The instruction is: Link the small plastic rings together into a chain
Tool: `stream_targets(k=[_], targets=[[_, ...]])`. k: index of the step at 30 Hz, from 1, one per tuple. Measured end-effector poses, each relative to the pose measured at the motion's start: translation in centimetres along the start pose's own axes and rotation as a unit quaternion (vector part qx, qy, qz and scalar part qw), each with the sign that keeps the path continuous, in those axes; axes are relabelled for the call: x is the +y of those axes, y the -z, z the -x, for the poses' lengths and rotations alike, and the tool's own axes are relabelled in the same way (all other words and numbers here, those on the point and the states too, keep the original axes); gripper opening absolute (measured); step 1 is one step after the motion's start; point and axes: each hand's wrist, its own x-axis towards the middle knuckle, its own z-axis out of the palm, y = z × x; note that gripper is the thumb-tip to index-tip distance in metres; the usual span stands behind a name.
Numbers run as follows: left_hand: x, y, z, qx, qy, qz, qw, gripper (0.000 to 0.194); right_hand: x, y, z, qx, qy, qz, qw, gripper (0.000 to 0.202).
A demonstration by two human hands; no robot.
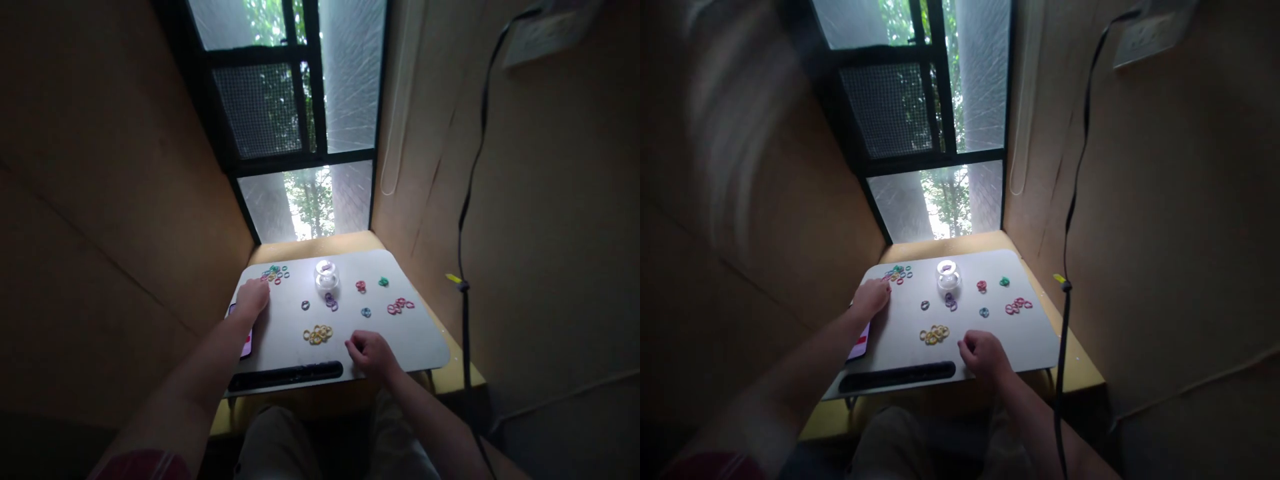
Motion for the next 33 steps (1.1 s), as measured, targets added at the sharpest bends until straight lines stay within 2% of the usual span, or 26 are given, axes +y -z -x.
stream_targets(k=[3,7,10,12,15,17,20,23,28,33], targets=[[0.5,0.4,0.7,0.017,0.006,0.019,1.000,0.030,-0.3,0.1,0.0,0.016,-0.002,0.005,1.000,0.029],[2.6,1.6,3.3,0.049,0.007,0.170,0.984,0.027,-0.5,0.3,0.1,0.017,-0.011,0.002,1.000,0.028],[5.9,2.3,7.2,0.071,-0.047,0.293,0.952,0.025,-0.7,0.5,0.2,0.011,-0.017,-0.010,1.000,0.021],[8.4,2.3,10.4,0.081,-0.071,0.361,0.926,0.023,-0.7,0.6,0.1,-0.007,-0.017,-0.033,0.999,0.012],[11.9,1.1,14.3,0.059,-0.100,0.451,0.885,0.022,-0.7,0.4,-0.7,-0.045,-0.009,-0.092,0.995,0.025],[13.6,0.1,15.6,0.058,-0.100,0.486,0.866,0.021,-0.6,0.1,-1.4,-0.064,-0.003,-0.127,0.990,0.030],[15.2,-1.4,15.9,0.085,-0.069,0.495,0.862,0.020,-0.4,-0.5,-2.2,-0.081,0.013,-0.140,0.987,0.016],[15.4,-2.3,15.3,0.102,-0.041,0.508,0.855,0.020,-0.3,-0.9,-2.5,-0.078,0.005,-0.147,0.986,0.013],[15.2,-2.9,15.2,0.078,-0.020,0.522,0.849,0.019,-0.1,-1.2,-2.0,-0.054,0.002,-0.133,0.990,0.013],[15.3,-3.7,15.1,0.025,-0.029,0.631,0.775,0.020,0.0,-1.3,-1.5,-0.029,-0.001,-0.133,0.991,0.018]])
